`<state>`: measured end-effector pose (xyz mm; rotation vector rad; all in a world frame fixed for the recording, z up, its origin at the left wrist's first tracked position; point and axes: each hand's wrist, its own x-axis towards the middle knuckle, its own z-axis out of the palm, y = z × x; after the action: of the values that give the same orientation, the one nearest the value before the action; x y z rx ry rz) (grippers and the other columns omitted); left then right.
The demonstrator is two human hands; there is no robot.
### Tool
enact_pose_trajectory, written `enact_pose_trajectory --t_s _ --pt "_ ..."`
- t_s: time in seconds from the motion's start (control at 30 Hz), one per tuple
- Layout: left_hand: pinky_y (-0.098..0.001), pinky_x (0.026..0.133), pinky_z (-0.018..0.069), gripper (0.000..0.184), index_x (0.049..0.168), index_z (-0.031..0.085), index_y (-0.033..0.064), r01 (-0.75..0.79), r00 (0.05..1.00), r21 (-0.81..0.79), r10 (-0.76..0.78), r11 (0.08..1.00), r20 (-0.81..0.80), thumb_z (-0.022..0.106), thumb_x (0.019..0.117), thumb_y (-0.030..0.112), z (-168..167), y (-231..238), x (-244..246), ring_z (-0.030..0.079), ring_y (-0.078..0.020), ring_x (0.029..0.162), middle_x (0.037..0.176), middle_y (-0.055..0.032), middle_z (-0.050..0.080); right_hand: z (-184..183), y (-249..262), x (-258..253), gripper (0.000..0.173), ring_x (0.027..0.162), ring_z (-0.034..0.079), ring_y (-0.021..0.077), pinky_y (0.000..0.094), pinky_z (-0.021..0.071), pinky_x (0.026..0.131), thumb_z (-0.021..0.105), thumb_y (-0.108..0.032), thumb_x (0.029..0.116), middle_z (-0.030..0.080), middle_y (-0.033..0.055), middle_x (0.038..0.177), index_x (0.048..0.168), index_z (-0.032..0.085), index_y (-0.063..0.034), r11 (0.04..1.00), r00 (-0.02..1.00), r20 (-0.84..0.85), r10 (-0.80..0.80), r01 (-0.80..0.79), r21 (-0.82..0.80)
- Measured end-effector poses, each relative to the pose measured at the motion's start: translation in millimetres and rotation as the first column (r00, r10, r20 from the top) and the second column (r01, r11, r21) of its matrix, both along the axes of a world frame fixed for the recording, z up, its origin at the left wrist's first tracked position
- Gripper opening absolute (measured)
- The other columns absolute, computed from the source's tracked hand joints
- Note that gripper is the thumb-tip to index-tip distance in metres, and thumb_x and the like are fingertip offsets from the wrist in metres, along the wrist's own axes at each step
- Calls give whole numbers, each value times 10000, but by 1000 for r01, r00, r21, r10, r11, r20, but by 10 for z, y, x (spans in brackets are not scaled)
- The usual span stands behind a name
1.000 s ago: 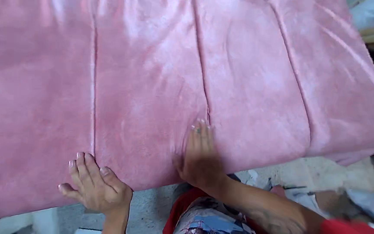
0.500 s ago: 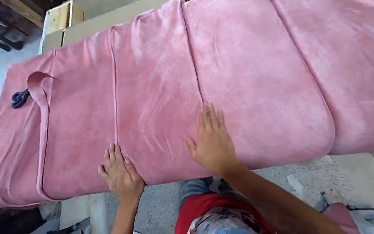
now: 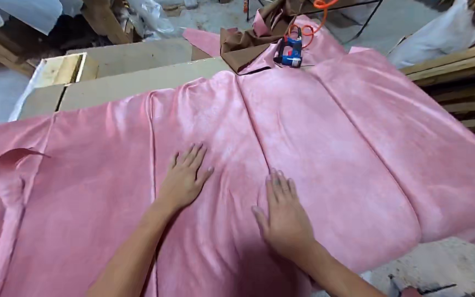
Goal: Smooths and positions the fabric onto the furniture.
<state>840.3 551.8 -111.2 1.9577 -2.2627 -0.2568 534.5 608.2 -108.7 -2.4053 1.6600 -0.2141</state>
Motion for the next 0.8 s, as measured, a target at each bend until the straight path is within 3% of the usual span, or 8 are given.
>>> enact_pose_trajectory --t_s 0.1,0.13,0.23,0.3,0.37,0.47,0.7,0.8 --pt "-600 1265 137 684 1622 336 192 -49 997 -21 47 999 -54 189 1076 577 -35 -833 227 218 -202 1576 1697 15 281 75 -564 915 822 1590 159 315 544 123 1295 274 -637 1048 255 148 1695 1590 352 -24 975 989 30 144 -147 169" --pt "-599 1266 137 635 1600 386 180 -91 986 -33 86 995 -140 200 1093 516 -34 -1064 269 251 -211 1567 1677 2 329 65 -799 1241 769 1582 189 313 536 133 1296 295 -606 1058 319 143 1670 1560 415 -35 962 975 63 213 -221 160" --pt "-569 1227 295 500 1460 582 180 -333 863 -44 286 942 -416 306 1115 414 101 -1315 364 466 -249 1452 1517 -38 560 102 -1355 1810 575 1547 296 291 534 136 1295 343 -457 1100 512 124 1548 1411 601 -48 856 842 257 475 -510 89" --pt "-599 1160 378 480 1434 602 154 -465 812 -97 381 880 -442 367 1103 410 180 -1349 582 529 -304 1389 1455 -94 605 249 -1481 1588 556 1571 236 213 483 149 1304 350 -408 1115 383 61 1648 1552 451 -81 858 815 373 444 -506 86" --pt "-612 1214 284 526 1460 554 84 -495 821 -110 423 862 -384 417 1077 417 121 -1407 802 404 -342 1477 1547 -129 503 181 -1348 1022 660 1568 241 180 439 220 1293 404 -498 1076 326 39 1678 1601 367 -100 987 966 200 162 -157 -39" --pt "-626 1244 181 695 1507 467 15 -518 842 -104 484 849 -239 381 1053 533 -1 -1440 791 302 -358 1534 1616 -181 393 -22 -1456 718 864 1579 174 372 559 146 1288 315 -602 1026 242 247 1673 1580 308 60 988 989 -85 -117 107 -113" --pt "-537 1262 224 718 1521 464 78 -631 752 -95 577 770 -318 463 1012 585 -38 -1488 799 304 -295 1539 1633 -115 384 -131 -3305 2456 855 1585 117 399 571 51 1293 221 -588 1046 255 277 1658 1558 324 88 967 967 12 256 -256 3" --pt "-606 1246 216 873 1568 389 65 -694 704 -98 645 713 -298 462 971 698 63 -1463 832 282 -355 1542 1646 -164 343 73 -3606 2471 708 1576 191 362 571 118 1285 281 -475 1096 287 250 1655 1556 357 59 875 853 256 454 -482 53"
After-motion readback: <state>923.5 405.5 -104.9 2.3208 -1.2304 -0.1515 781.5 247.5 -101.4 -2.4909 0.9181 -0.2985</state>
